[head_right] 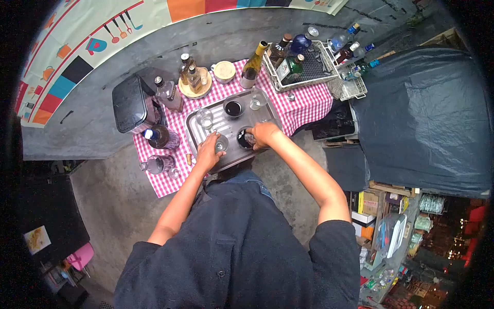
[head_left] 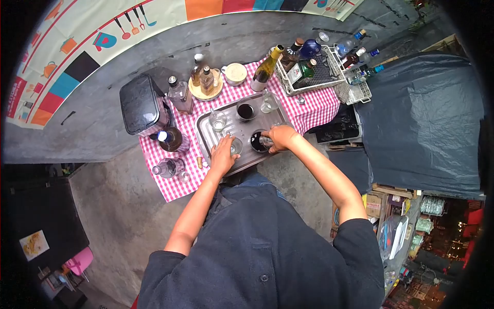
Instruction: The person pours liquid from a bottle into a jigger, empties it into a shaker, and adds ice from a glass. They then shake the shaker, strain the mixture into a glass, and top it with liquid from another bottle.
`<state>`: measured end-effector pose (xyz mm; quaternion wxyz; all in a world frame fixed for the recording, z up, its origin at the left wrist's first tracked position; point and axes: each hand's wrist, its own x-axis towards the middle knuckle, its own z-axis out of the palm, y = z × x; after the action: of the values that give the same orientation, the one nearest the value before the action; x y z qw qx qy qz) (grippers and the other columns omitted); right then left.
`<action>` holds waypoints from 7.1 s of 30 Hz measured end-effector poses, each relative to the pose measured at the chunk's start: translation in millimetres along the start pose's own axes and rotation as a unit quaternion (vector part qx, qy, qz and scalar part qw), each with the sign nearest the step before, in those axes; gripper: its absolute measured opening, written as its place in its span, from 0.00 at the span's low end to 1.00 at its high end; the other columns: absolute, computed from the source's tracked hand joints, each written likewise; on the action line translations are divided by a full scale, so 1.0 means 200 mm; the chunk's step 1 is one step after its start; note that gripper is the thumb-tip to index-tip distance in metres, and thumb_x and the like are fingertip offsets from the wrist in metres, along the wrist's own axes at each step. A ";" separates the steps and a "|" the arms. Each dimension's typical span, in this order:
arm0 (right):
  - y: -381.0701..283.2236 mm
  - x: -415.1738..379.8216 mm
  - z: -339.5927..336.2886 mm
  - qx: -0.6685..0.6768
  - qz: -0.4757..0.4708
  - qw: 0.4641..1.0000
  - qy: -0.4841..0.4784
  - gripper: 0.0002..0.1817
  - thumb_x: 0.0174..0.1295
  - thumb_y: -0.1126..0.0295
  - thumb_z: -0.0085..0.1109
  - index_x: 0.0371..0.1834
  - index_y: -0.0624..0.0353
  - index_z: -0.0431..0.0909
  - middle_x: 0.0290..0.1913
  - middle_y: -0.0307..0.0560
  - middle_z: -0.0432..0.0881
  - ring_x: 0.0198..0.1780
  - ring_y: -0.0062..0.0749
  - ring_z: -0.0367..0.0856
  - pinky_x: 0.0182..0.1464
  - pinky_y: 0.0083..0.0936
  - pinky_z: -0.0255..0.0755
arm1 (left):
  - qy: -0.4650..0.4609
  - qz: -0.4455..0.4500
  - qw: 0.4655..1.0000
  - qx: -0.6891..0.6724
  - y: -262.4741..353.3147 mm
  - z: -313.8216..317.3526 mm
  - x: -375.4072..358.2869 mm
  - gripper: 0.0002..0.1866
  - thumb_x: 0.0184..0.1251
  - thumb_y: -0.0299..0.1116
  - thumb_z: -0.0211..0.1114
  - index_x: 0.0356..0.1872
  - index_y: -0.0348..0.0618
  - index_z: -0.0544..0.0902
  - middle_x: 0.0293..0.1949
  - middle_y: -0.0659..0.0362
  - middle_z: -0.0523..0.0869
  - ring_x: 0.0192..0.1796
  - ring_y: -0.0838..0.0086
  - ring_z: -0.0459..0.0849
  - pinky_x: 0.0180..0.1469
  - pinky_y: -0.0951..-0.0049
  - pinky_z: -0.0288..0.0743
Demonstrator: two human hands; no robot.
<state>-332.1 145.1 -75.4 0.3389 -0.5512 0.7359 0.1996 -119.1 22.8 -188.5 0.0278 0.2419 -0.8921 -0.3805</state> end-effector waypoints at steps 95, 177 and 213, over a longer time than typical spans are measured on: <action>0.98 -0.21 0.30 0.646 -0.212 0.694 0.235 0.22 0.57 0.79 0.68 0.54 0.59 0.71 0.41 0.38 0.77 0.40 0.18 0.76 0.42 0.18 0.71 | 0.069 -0.088 0.974 -0.196 1.18 0.21 0.10 0.49 0.47 0.41 0.81 0.71 0.41 0.64 0.66 0.47 0.73 0.69 0.54 0.72 0.69 0.60 0.67; 0.26 -0.32 -0.28 0.281 -0.343 0.705 0.554 0.13 0.62 0.64 0.51 0.30 0.64 0.76 0.27 0.53 0.81 0.30 0.51 0.82 0.35 0.42 0.75 | -0.125 0.007 0.922 -0.366 0.91 -0.52 0.13 0.52 0.41 0.42 0.79 0.68 0.28 0.65 0.60 0.49 0.77 0.64 0.66 0.75 0.68 0.67 0.65; 0.85 -0.51 -0.14 0.694 -0.430 0.513 0.266 0.25 0.47 0.67 0.73 0.46 0.60 0.70 0.46 0.49 0.79 0.53 0.32 0.78 0.60 0.34 0.72 | 0.179 -0.035 0.949 -0.256 1.66 0.11 0.45 0.48 0.35 0.35 0.80 0.64 0.34 0.67 0.51 0.48 0.84 0.53 0.67 0.85 0.58 0.66 0.78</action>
<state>-483.8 248.1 3.3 0.4462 -0.4170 0.3691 -0.7006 -340.5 193.4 14.0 0.2347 0.3215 -0.7362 -0.5473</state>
